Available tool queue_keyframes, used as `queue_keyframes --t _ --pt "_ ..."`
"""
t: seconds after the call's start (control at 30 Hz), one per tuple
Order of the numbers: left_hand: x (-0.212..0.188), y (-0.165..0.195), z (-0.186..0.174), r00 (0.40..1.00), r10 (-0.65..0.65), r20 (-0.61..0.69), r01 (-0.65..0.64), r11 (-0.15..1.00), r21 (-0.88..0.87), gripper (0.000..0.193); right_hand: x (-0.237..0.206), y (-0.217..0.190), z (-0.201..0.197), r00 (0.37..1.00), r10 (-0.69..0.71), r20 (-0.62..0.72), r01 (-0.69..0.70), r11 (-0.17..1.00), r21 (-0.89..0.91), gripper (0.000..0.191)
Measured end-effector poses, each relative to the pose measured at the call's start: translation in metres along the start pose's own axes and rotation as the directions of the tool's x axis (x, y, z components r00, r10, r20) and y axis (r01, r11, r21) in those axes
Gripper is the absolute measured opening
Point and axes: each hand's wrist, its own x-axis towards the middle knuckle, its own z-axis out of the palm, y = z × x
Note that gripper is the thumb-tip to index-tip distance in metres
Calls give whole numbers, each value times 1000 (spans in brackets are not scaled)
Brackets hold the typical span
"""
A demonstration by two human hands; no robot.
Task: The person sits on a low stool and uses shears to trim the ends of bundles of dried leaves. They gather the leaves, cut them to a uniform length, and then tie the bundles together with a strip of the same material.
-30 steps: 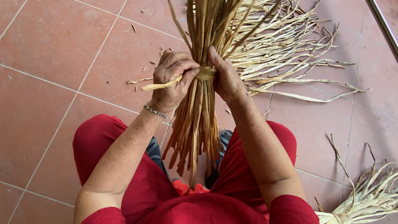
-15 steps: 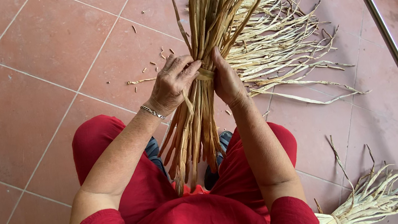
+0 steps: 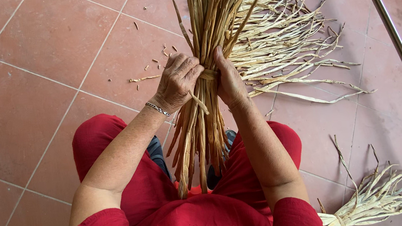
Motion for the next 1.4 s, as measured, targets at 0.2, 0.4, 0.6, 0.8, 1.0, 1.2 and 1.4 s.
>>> queue_keyframes --t 0.2,0.4,0.6,0.8,1.0,1.2,1.4 --pt "-8 -1 10 992 -67 103 66 998 10 8 4 6 -17 998 26 -65 -30 998 -55 62" --pt "-18 -22 43 893 -368 260 406 907 -111 28 11 24 -17 998 11 -58 -10 1000 10 62" --pt "-40 -21 40 663 -526 532 726 281 -627 115 20 -6 -19 991 -100 -86 114 978 176 64" --pt "-41 -14 40 529 -392 753 848 204 -489 140 17 -19 -22 970 -149 -193 189 961 204 72" --pt "-38 -19 46 603 -469 645 743 37 -668 85 11 -19 -20 982 -181 -54 172 975 -141 106" --pt "-32 -47 41 596 -671 441 633 54 -772 62 -4 17 4 951 -186 249 307 678 -668 140" --pt "-28 -39 49 471 -790 392 483 -141 -864 68 -15 33 36 952 -227 206 306 666 -680 136"
